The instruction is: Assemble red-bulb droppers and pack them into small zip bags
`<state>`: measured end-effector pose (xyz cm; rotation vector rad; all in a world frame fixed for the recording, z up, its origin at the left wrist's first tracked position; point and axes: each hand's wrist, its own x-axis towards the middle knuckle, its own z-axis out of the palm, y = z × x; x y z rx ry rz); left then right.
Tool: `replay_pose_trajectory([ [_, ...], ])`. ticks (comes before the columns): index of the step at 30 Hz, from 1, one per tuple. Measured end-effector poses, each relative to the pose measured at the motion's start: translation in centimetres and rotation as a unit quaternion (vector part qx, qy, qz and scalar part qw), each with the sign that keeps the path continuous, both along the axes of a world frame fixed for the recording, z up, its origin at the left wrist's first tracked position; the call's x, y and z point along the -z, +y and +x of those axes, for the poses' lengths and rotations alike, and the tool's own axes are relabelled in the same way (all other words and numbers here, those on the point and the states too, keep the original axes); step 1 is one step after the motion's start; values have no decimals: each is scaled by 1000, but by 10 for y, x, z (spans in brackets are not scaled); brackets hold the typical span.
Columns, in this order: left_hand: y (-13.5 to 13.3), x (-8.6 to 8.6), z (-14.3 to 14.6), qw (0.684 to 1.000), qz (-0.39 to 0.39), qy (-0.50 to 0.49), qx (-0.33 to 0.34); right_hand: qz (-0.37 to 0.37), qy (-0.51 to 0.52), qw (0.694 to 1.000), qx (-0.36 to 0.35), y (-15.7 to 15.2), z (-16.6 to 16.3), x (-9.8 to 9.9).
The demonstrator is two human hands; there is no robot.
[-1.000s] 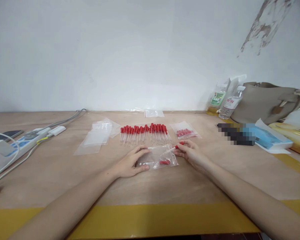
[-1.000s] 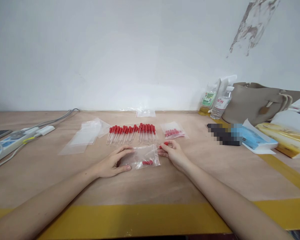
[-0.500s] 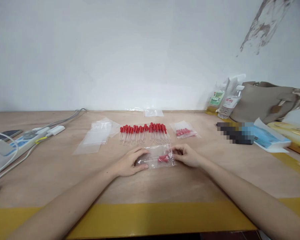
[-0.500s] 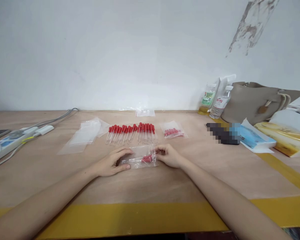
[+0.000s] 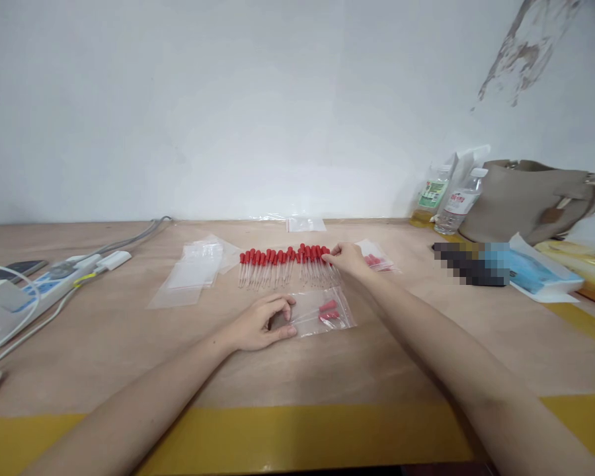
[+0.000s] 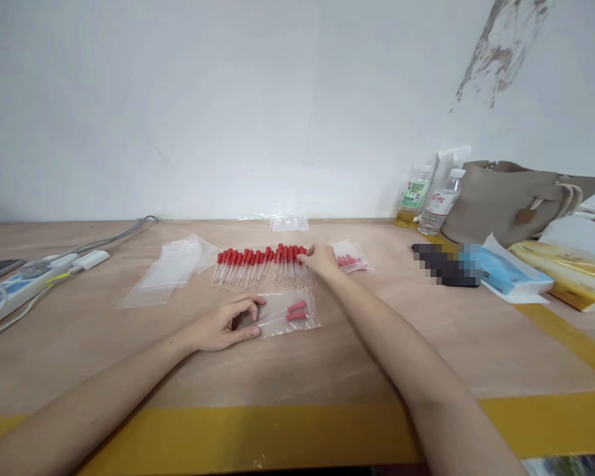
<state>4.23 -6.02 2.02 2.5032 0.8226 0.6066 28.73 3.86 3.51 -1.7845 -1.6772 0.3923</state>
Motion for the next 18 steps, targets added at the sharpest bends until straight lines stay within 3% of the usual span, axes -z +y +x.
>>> replay_pose_trajectory([
  [6, 3, 3, 0, 1000, 12, -3, 24, -63, 27, 997, 35, 20, -8, 2],
  [13, 4, 8, -2, 1000, 14, 22, 17, -24, 150, 988, 3, 3, 5, -8],
  [15, 4, 8, -2, 999, 17, 28, 15, 7, 221, 975, -16, -13, 14, -8],
  [18, 5, 9, -2, 999, 18, 33, 13, 77, 376, 923, -32, -42, 32, 1],
])
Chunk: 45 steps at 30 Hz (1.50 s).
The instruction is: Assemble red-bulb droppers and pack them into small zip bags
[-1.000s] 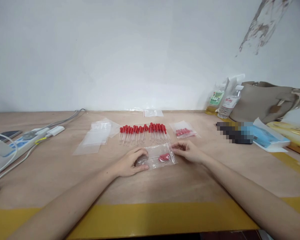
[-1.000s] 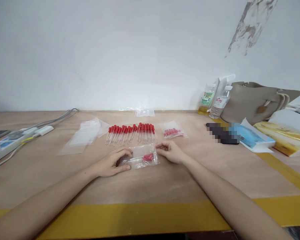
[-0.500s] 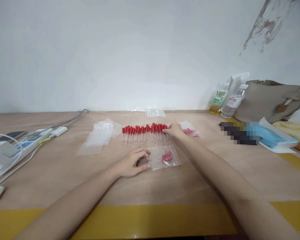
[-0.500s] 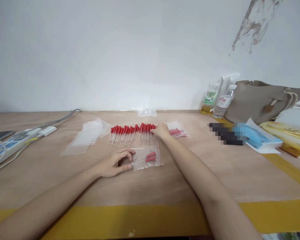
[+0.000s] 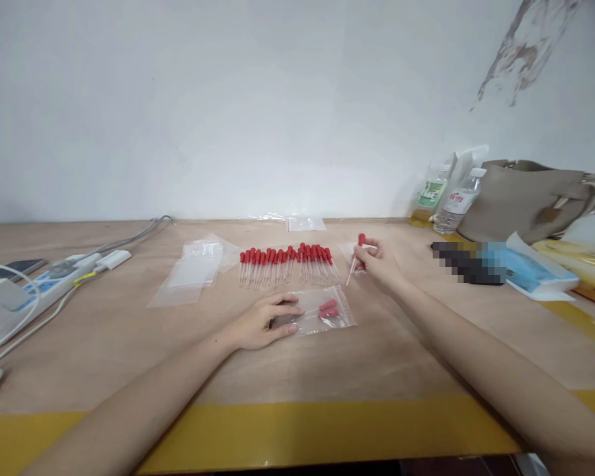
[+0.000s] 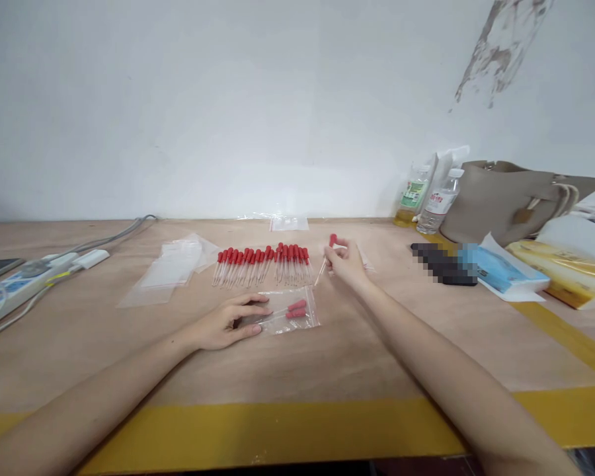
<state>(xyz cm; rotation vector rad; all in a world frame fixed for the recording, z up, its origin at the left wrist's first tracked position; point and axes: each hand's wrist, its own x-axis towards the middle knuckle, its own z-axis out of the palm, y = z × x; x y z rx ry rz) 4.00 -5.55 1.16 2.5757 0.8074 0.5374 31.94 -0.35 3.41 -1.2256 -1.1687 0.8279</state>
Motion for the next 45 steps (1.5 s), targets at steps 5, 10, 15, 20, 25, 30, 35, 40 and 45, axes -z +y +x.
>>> replay_pose_trajectory([
  [5, 0, 0, 0, 1000, -5, 8, -4, 23, 36, 998, 36, -33, 16, 25],
  [10, 0, -1, 0, 1000, -7, 9, -6, -4, 102, 995, 15, -39, 2, 38],
  [15, 0, -1, 0, 1000, 3, 4, -7, -49, 116, 990, -56, -50, -9, 41],
  [20, -1, -3, 1, 1000, 4, 8, -11, -56, 156, 984, -67, -55, -2, 41],
  [25, -4, -7, 2, 1000, 6, -6, -11, -101, -19, 983, -152, -51, 11, 39],
  [30, -5, -7, 4, 1000, 5, -10, -13, -1, -227, 952, -206, -52, 6, 34],
  [35, -4, -7, 4, 1000, 10, -13, -3, -4, -189, 942, -279, -55, -7, 35],
  [40, -3, -5, 3, 1000, 11, -4, -6, -69, -167, 943, -279, -42, 6, 27],
  [45, -1, 1, 1, 1000, 12, 1, -7, -92, -303, 947, -50, 1, 5, 11],
])
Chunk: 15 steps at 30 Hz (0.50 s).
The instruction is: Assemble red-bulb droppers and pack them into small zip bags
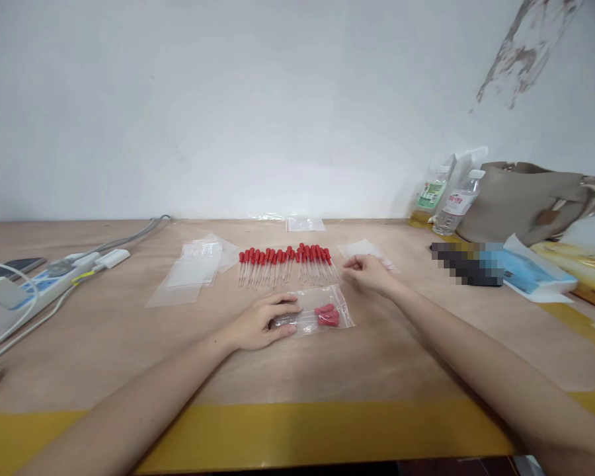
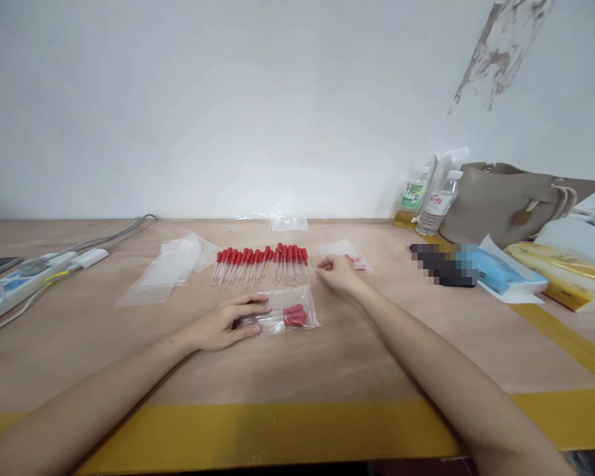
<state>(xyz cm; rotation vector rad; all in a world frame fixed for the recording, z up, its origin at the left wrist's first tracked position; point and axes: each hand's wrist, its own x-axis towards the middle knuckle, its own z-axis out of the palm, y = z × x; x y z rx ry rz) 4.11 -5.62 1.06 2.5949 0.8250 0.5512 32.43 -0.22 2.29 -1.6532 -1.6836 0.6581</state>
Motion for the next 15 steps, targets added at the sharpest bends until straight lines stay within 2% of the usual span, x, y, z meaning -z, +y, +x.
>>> replay_pose_trajectory([
  [3, 0, 1, -1, 1000, -4, 1, -1, -1, -86, 994, 64, 26, -15, -7],
  [8, 0, 0, -1, 1000, -3, 8, -3, -67, -137, 987, 51, 51, -37, -12],
  [12, 0, -1, -1, 1000, 2, 8, -2, -76, -139, 986, 40, 52, -36, -15],
  [15, 0, 0, 0, 1000, -1, 6, 0, -57, -119, 991, 27, 37, -26, -17],
])
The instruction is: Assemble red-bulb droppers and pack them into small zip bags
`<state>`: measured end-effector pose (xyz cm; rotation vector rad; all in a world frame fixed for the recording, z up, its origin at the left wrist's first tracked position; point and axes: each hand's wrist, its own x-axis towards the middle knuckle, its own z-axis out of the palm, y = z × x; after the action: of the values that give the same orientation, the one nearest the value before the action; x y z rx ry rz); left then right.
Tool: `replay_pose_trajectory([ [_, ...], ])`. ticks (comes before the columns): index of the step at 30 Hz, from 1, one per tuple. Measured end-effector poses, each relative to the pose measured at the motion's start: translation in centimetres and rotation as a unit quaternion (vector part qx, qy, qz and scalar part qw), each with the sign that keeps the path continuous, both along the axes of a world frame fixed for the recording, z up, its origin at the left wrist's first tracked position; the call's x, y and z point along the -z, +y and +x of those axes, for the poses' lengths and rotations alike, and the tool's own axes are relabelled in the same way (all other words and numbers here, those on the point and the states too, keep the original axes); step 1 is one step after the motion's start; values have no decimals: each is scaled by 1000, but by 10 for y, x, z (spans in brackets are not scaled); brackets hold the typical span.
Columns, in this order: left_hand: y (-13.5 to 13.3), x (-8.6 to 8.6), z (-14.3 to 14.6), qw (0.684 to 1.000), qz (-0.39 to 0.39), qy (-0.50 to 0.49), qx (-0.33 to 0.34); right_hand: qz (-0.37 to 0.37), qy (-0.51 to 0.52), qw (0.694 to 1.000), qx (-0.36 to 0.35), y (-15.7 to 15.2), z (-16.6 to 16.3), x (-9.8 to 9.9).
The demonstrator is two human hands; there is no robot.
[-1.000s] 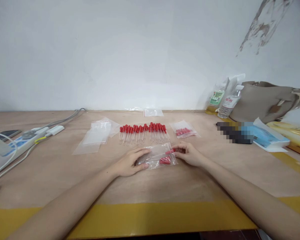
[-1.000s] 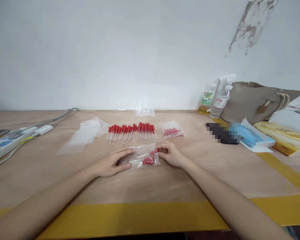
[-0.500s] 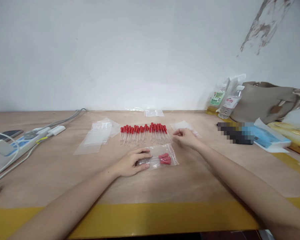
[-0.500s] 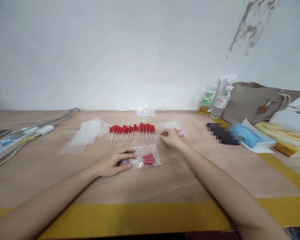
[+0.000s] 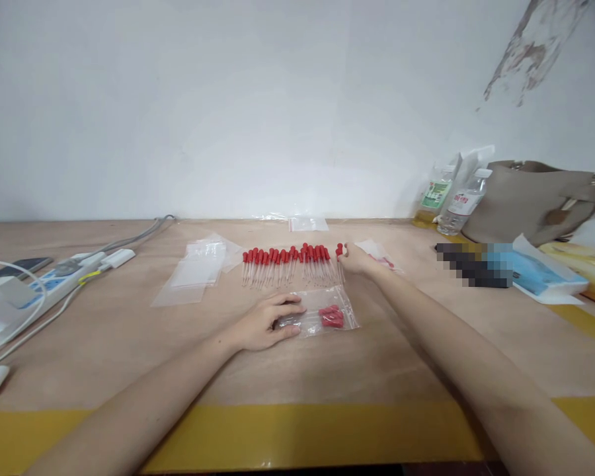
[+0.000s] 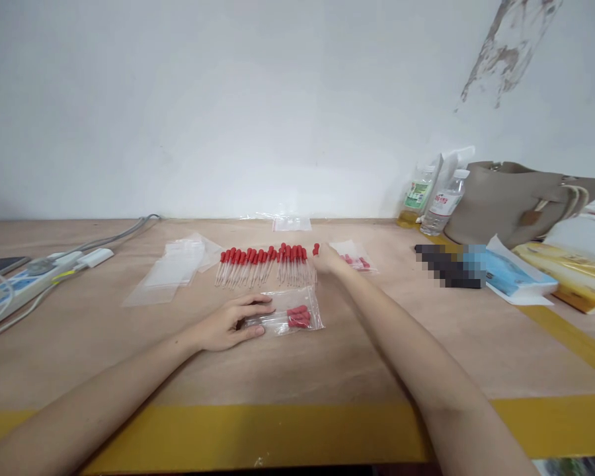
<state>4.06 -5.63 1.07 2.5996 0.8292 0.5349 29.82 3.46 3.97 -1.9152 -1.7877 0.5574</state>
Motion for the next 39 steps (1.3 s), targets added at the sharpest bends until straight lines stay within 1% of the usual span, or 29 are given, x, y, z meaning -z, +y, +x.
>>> replay_pose_trajectory([
  [2, 0, 1, 0, 1000, 0, 0, 0, 20, 56, 998, -14, -16, 9, 2],
  [3, 0, 1, 0, 1000, 0, -1, 0, 35, 119, 992, -21, -25, 14, 5],
  [4, 1, 1, 0, 1000, 1, -2, 1, 50, 190, 980, -20, -34, 18, 8],
  [6, 1, 2, -1, 1000, 2, -5, 2, 78, 308, 948, 7, -50, 24, 16],
  [9, 2, 3, -1, 1000, 2, -5, 1, 106, 415, 901, 66, -66, 24, 29],
  [10, 2, 3, -1, 1000, 2, -4, -1, 110, 446, 885, 77, -69, 23, 32],
  [12, 2, 3, -1, 1000, 2, -1, -2, 100, 505, 854, 75, -74, 17, 39],
  [14, 2, 2, -1, 1000, 3, 0, 0, 71, 547, 832, 54, -79, 12, 43],
  [15, 1, 1, 0, 1000, 4, 1, 0, 55, 558, 827, 42, -81, 11, 44],
  [16, 1, 0, 0, 1000, 4, 1, 0, 44, 559, 827, 30, -84, 11, 45],
  [17, 0, -1, 1, 1000, 5, 1, -1, 37, 548, 836, 17, -86, 12, 46],
  [19, -1, -3, 1, 1000, 4, 1, -4, 23, 490, 871, -26, -90, 17, 47],
  [21, -2, -5, 2, 1000, 3, -2, -4, 10, 407, 910, -83, -90, 23, 47],
  [23, -3, -6, 2, 1000, 2, -6, -4, 18, 336, 932, -137, -88, 26, 47],
  [25, -3, -6, 3, 1000, 1, -8, -1, 44, 291, 940, -173, -86, 23, 44],
  [27, -3, -6, 3, 1000, 1, -8, 1, 60, 263, 944, -192, -85, 16, 41],
  [30, -2, -5, 3, 1000, 6, -7, -3, 61, 249, 941, -222, -87, 7, 36],
  [33, -1, -3, 2, 1000, 7, -6, -4, 49, 251, 933, -253, -85, 9, 37],
  [35, 0, -1, 1, 1000, 5, -1, -5, 44, 240, 941, -234, -76, 16, 38],
  [37, 1, 0, 0, 1000, 4, 5, -7, 72, 196, 963, -170, -63, 22, 36],
  [39, 1, 0, 0, 1000, 6, 8, -7, 115, 113, 983, -91, -47, 25, 31],
])
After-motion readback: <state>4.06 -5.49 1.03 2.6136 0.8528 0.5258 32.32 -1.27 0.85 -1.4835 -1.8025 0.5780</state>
